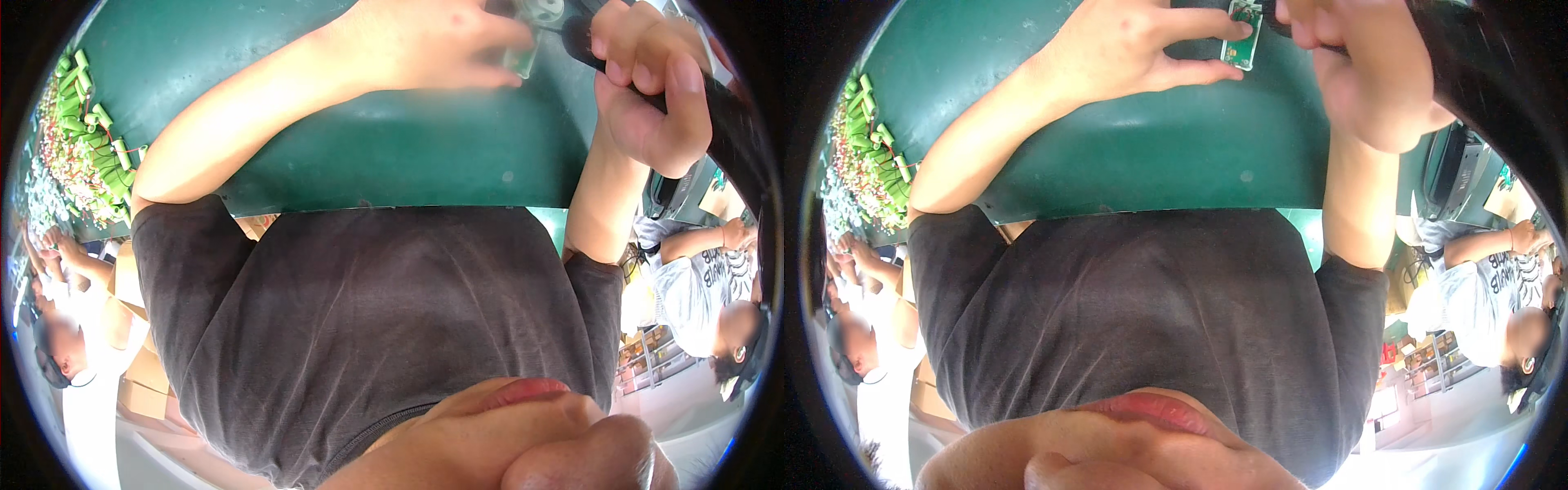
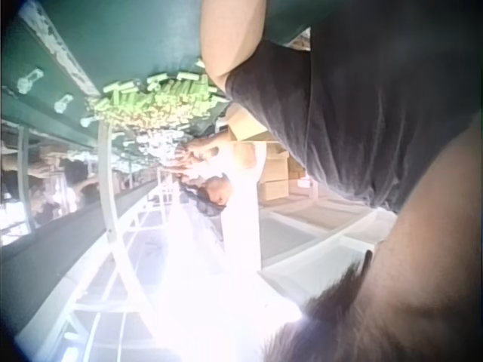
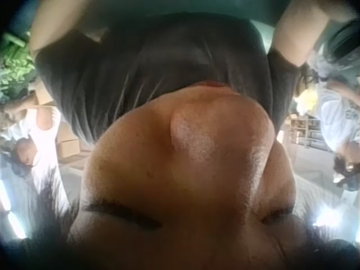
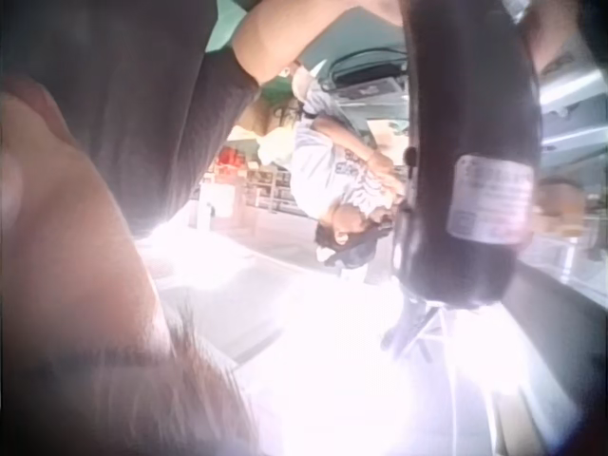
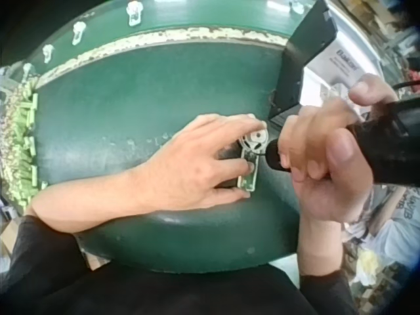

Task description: Assembling small electronic components using an electric screwdriver on a factory assembly line.

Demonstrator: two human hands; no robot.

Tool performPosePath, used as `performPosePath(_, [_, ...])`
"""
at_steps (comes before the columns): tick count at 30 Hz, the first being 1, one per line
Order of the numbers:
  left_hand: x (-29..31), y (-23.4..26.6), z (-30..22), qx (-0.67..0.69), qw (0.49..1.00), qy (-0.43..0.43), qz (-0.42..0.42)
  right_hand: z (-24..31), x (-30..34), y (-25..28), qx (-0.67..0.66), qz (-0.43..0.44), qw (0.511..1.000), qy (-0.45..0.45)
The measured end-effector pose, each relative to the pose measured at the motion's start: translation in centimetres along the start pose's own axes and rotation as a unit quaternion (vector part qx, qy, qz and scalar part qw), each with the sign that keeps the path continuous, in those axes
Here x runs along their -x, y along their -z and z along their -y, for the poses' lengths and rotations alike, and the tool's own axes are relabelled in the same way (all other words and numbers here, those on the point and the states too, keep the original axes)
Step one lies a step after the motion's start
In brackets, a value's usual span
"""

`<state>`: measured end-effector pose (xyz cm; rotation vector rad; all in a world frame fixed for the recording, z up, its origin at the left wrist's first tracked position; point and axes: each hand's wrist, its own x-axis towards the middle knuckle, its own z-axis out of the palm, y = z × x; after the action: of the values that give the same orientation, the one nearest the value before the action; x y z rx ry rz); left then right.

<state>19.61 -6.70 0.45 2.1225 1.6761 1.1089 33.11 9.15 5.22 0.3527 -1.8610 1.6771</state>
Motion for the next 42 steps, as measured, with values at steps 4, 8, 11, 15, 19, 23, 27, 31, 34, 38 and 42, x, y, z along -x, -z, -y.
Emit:
performPosePath(4, [0.3,-0.6,0.5,-0.016,0.999,-0.026,-0.018,-3.1,1.0,1.5,-0.085,-0.004,0.995,0.046])
performPosePath(8, [0.6,-0.7,0.7,-0.026,0.999,-0.029,-0.032,-1.5,0.4,0.0,-0.067,-0.016,0.997,0.034])
performPosePath(11, [0.5,-0.5,0.6,-0.025,0.999,-0.031,-0.035,-1.1,0.3,-0.9,-0.017,-0.028,0.999,0.025])
performPosePath(15, [0.3,0.5,-0.2,-0.002,1.0,0.0,-0.021,-1.1,-0.2,-1.5,-0.014,-0.012,0.999,0.029])
performPosePath(19, [0.8,-0.4,0.4,-0.058,0.998,-0.03,-0.027,-1.6,-0.2,-1.3,0.001,-0.04,0.999,0.025])
performPosePath(23, [0.7,-0.1,0.3,-0.014,0.999,-0.027,-0.036,-1.7,-0.4,-1.3,-0.016,-0.018,0.998,0.055])
performPosePath(27, [1.0,-0.3,0.6,-0.043,0.997,-0.047,-0.053,-2.3,-1.1,-0.6,-0.039,0.057,0.996,0.056])
performPosePath(31, [0.6,-0.1,0.6,-0.002,0.999,-0.024,-0.044,-0.7,-1.3,-2.2,-0.023,-0.007,1.0,0.008])
performPosePath(34, [0.5,-0.1,0.4,-0.014,0.998,-0.03,-0.051,-1.0,0.1,-0.3,-0.035,-0.103,0.993,-0.038])
performPosePath(38, [0.4,0.1,0.5,-0.025,0.999,-0.017,-0.042,-0.8,1.4,5.7,0.077,-0.167,0.983,-0.015])
performPosePath(42, [0.4,-0.5,0.7,-0.015,0.999,-0.013,-0.046,-0.6,1.1,5.6,0.096,-0.109,0.989,-0.021])
